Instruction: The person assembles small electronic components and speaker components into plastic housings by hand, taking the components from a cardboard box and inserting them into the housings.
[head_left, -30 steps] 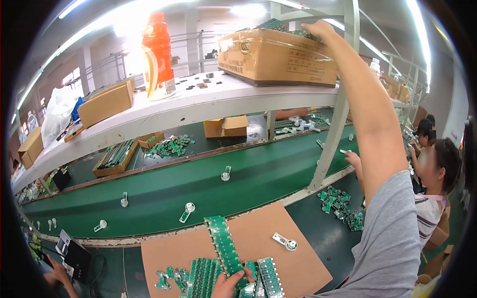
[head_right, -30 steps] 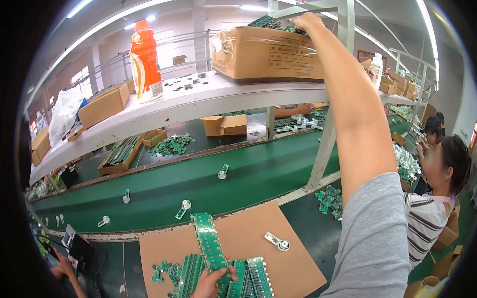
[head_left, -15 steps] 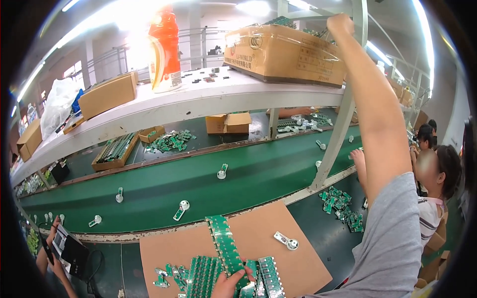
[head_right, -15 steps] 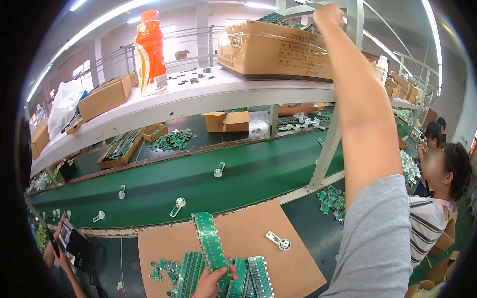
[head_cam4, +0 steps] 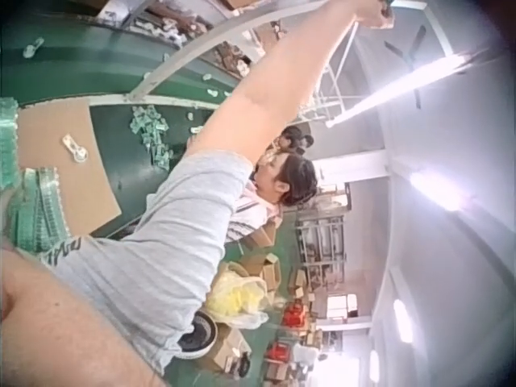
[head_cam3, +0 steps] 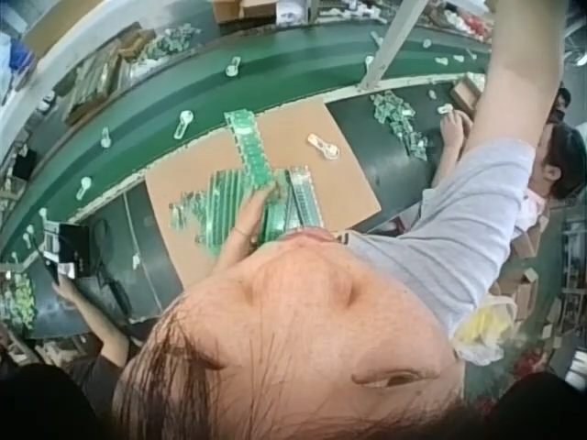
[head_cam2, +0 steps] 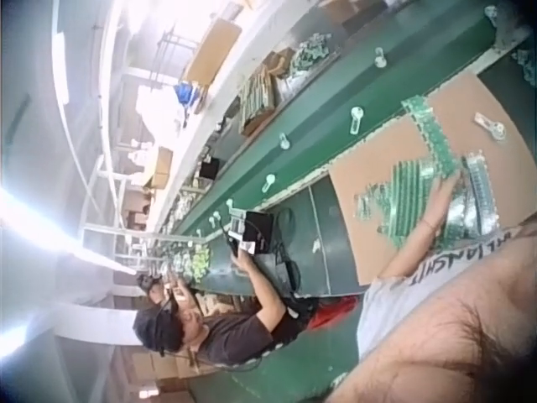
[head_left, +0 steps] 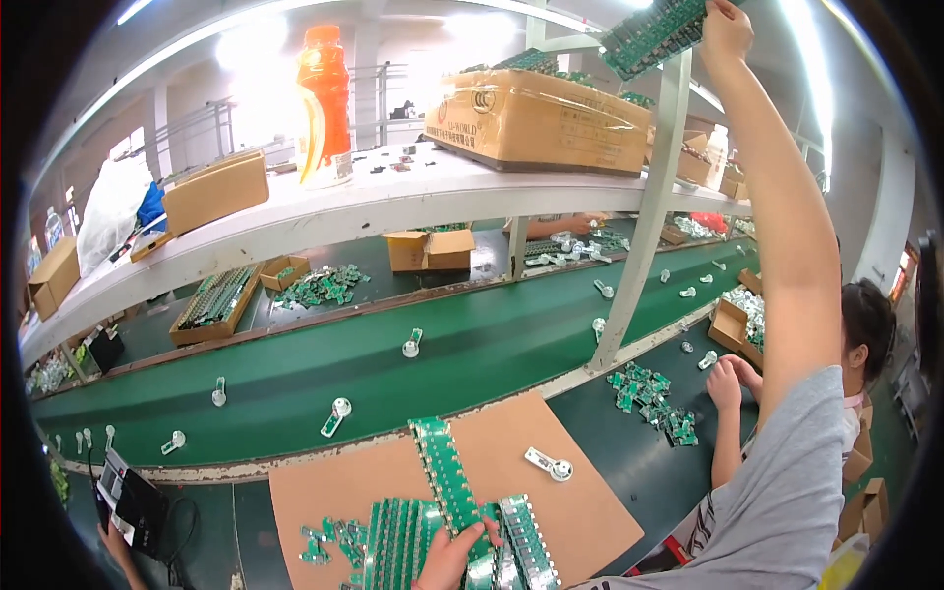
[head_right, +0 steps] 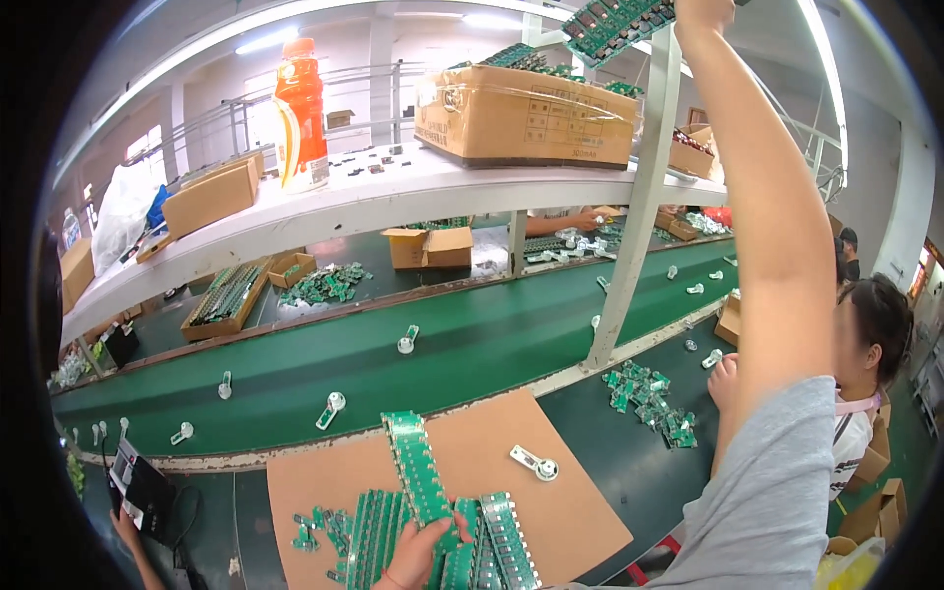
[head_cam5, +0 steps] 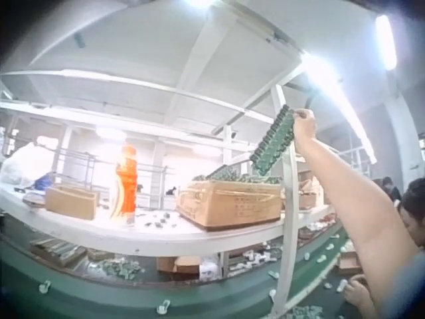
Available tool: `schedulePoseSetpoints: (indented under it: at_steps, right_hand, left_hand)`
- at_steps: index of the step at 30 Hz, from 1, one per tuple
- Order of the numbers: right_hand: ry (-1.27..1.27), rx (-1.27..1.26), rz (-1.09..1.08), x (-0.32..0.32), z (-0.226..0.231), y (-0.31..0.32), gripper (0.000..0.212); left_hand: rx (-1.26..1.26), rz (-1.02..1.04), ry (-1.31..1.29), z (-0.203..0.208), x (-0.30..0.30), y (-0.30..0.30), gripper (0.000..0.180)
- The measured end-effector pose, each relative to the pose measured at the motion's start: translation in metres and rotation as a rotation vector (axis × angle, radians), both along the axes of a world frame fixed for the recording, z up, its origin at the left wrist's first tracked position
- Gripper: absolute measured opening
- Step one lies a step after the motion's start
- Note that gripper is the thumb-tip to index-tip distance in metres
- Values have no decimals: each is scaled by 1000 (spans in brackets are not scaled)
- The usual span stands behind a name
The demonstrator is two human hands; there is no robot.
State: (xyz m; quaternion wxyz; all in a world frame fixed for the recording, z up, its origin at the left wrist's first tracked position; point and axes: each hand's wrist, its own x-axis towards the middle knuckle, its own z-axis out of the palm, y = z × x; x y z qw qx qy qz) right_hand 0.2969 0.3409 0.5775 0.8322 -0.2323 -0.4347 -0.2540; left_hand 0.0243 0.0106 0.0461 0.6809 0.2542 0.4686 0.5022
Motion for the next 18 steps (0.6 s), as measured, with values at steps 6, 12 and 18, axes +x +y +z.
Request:
schedulePoseSetpoints:
  at_steps: [6,12,18]
  right_hand:
    - [-340,-590,890,-31,-115,-97,30]
    - [-342,-1050,1057,-50,-388,-183,32]
    - [317,-1292,1328,-77,-524,-258,18]
  left_hand:
    - [251,-71,-2,20,2,6,30]
    - [540,-325,-240,9,4,-16,72]
    - [271,-480,-324,-21,29,-46,63]
